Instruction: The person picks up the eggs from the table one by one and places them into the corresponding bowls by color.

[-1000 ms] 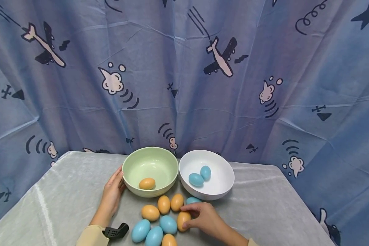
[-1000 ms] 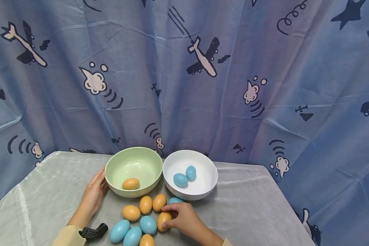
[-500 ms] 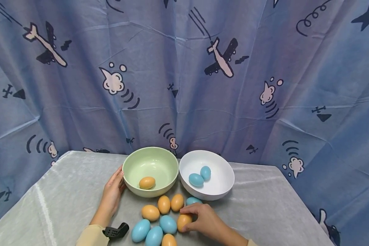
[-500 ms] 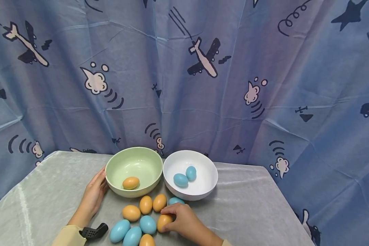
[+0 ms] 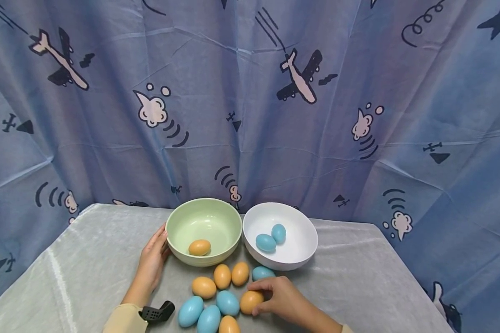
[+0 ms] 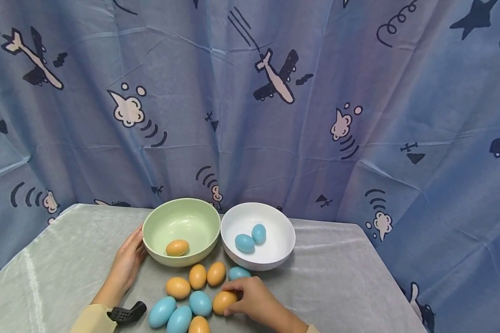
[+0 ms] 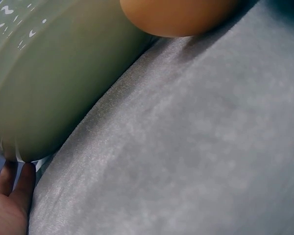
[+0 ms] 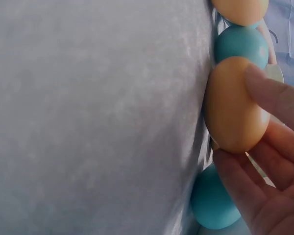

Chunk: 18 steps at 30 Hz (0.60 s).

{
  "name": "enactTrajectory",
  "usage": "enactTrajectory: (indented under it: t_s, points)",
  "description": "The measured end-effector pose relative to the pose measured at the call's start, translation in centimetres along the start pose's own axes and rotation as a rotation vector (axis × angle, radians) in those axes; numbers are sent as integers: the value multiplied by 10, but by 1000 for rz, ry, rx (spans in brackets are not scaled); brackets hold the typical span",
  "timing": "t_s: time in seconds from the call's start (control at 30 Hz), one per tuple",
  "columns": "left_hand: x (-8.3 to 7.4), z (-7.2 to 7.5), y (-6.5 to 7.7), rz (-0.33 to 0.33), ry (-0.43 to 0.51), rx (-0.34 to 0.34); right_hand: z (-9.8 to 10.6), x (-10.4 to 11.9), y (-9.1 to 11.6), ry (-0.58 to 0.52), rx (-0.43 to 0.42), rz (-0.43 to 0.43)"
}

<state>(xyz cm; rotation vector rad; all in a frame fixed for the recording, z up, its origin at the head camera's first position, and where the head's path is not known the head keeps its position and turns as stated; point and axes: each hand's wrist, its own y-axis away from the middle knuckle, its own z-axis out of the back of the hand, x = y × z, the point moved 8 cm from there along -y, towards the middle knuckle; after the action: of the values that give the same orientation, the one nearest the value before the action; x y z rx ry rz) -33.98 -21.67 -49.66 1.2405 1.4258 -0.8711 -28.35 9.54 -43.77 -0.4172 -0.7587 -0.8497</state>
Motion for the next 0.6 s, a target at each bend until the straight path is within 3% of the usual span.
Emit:
enactTrajectory:
  t_s: [0.37,0.6]
  points:
    - [-1,0,-1,-13,-5,0,-2,-2,-1,-6,68,-17]
    - [-1,-1,0,-17,17,6,-2,-5,-2,-3,13,-9]
